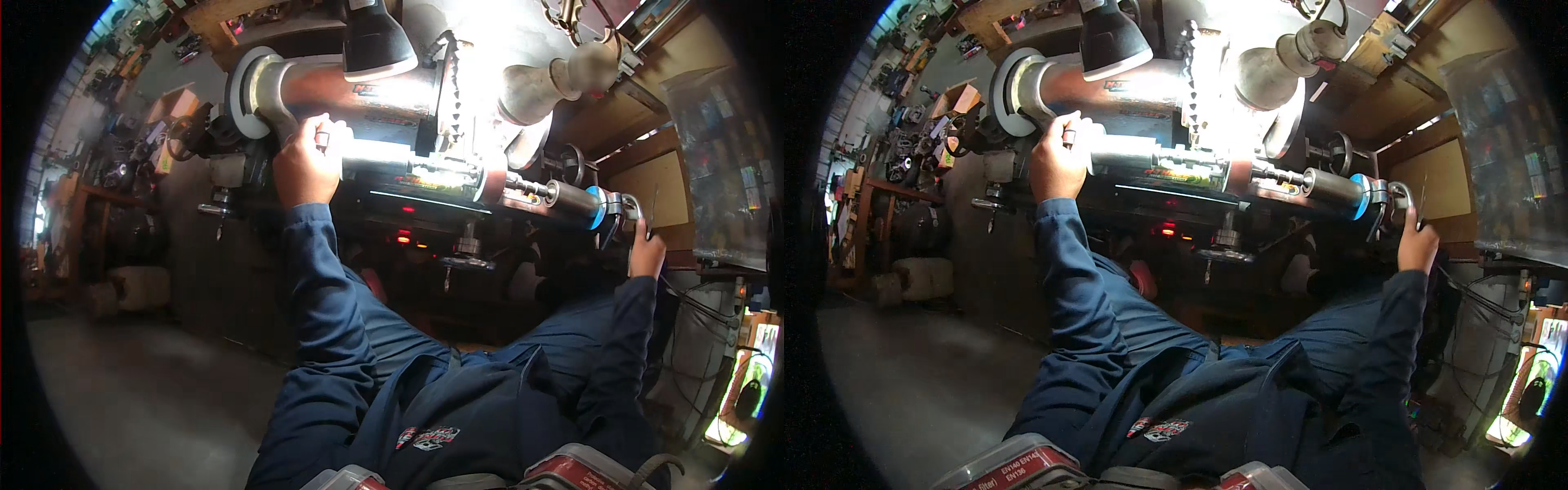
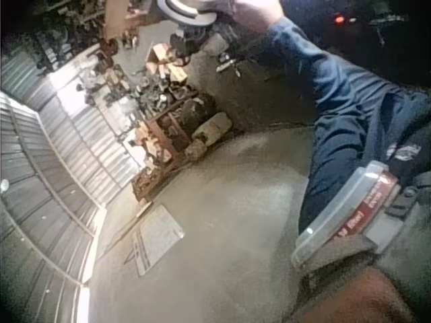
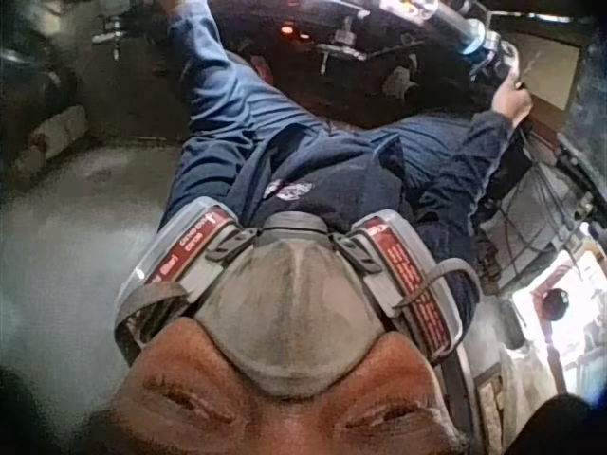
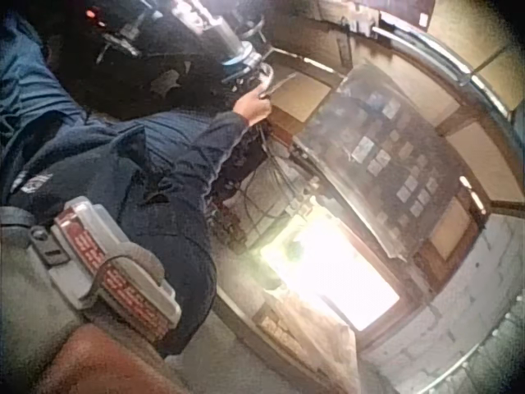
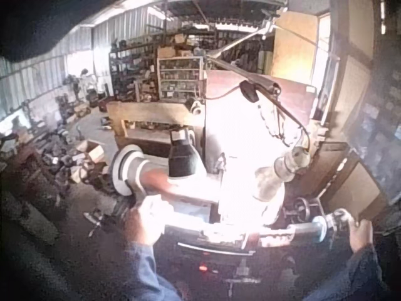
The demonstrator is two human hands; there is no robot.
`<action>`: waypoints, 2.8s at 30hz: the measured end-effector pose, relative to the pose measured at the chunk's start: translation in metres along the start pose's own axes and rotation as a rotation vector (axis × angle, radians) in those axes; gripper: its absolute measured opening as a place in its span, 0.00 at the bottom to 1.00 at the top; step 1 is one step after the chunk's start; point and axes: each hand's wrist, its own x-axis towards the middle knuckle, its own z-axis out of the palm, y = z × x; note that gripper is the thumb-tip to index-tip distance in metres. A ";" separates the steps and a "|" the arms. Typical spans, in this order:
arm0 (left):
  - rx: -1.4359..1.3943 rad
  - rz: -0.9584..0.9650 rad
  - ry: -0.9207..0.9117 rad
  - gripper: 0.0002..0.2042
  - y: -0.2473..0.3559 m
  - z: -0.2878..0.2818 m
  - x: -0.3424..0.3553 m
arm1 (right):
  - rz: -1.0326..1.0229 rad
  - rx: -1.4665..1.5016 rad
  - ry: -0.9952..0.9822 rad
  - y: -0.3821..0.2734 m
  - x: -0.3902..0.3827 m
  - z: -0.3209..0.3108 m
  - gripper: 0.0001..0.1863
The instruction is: Resurfacing a metal brake component using a specialized lathe machine.
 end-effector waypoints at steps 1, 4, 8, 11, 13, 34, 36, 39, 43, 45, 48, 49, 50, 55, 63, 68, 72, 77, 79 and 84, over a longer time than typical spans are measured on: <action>0.015 -0.014 -0.028 0.11 0.000 0.000 0.000 | 0.000 -0.074 0.019 0.008 -0.010 0.003 0.34; -0.001 -0.013 -0.044 0.11 0.002 -0.004 0.002 | 0.053 -0.113 -0.013 -0.007 -0.016 -0.010 0.34; 0.011 -0.004 -0.059 0.11 -0.001 0.000 0.003 | 0.072 -0.107 0.045 -0.006 -0.020 -0.003 0.32; 0.031 0.006 -0.074 0.11 -0.004 -0.005 0.003 | -0.067 0.028 0.071 -0.021 -0.048 -0.014 0.27; 0.001 0.038 -0.071 0.11 -0.002 -0.004 0.003 | -0.159 0.181 0.068 -0.051 -0.067 -0.029 0.24; -0.109 -0.054 0.054 0.07 0.007 -0.002 -0.009 | 0.376 1.914 -1.438 -0.247 -0.185 -0.018 0.22; -0.130 0.000 0.080 0.07 0.005 -0.002 -0.008 | 0.539 1.841 -1.384 -0.257 -0.193 -0.017 0.23; -0.140 -0.025 0.075 0.07 0.003 -0.001 -0.008 | 0.717 1.782 -1.292 -0.261 -0.194 -0.012 0.22; -0.152 -0.001 0.074 0.08 0.002 -0.002 -0.009 | 0.808 1.736 -1.246 -0.266 -0.189 -0.005 0.22; -0.160 -0.011 0.077 0.08 0.000 -0.003 -0.010 | 0.827 1.673 -1.246 -0.275 -0.186 -0.006 0.22; -0.155 -0.005 0.090 0.08 -0.001 0.001 -0.010 | 0.913 1.577 -1.235 -0.278 -0.185 -0.005 0.22; -0.136 0.010 0.101 0.09 -0.001 0.003 -0.010 | 0.913 1.576 -1.232 -0.278 -0.186 -0.004 0.22; -0.134 0.008 0.100 0.09 -0.001 0.001 -0.010 | 0.903 1.560 -1.202 -0.279 -0.187 -0.004 0.22; -0.147 -0.004 0.057 0.09 -0.001 0.005 -0.009 | 0.646 1.519 -0.957 -0.278 -0.224 0.028 0.21; -0.209 -0.018 0.061 0.09 0.001 0.001 -0.011 | 0.820 1.609 -1.013 -0.281 -0.217 0.014 0.24; -0.164 0.064 0.093 0.10 -0.011 -0.001 -0.011 | 0.735 1.544 -1.012 -0.279 -0.224 0.019 0.24; -0.197 0.032 0.079 0.10 -0.004 0.001 -0.010 | 0.778 1.547 -1.057 -0.277 -0.213 0.012 0.25; -0.260 -0.028 0.051 0.10 0.000 -0.002 -0.010 | 0.776 1.521 -1.075 -0.271 -0.212 0.014 0.25; -0.251 0.002 0.058 0.10 -0.001 0.000 -0.011 | 0.773 1.537 -1.069 -0.268 -0.213 0.017 0.25; -0.136 0.095 0.072 0.11 -0.003 -0.004 -0.009 | 0.757 1.521 -1.067 -0.267 -0.217 0.021 0.26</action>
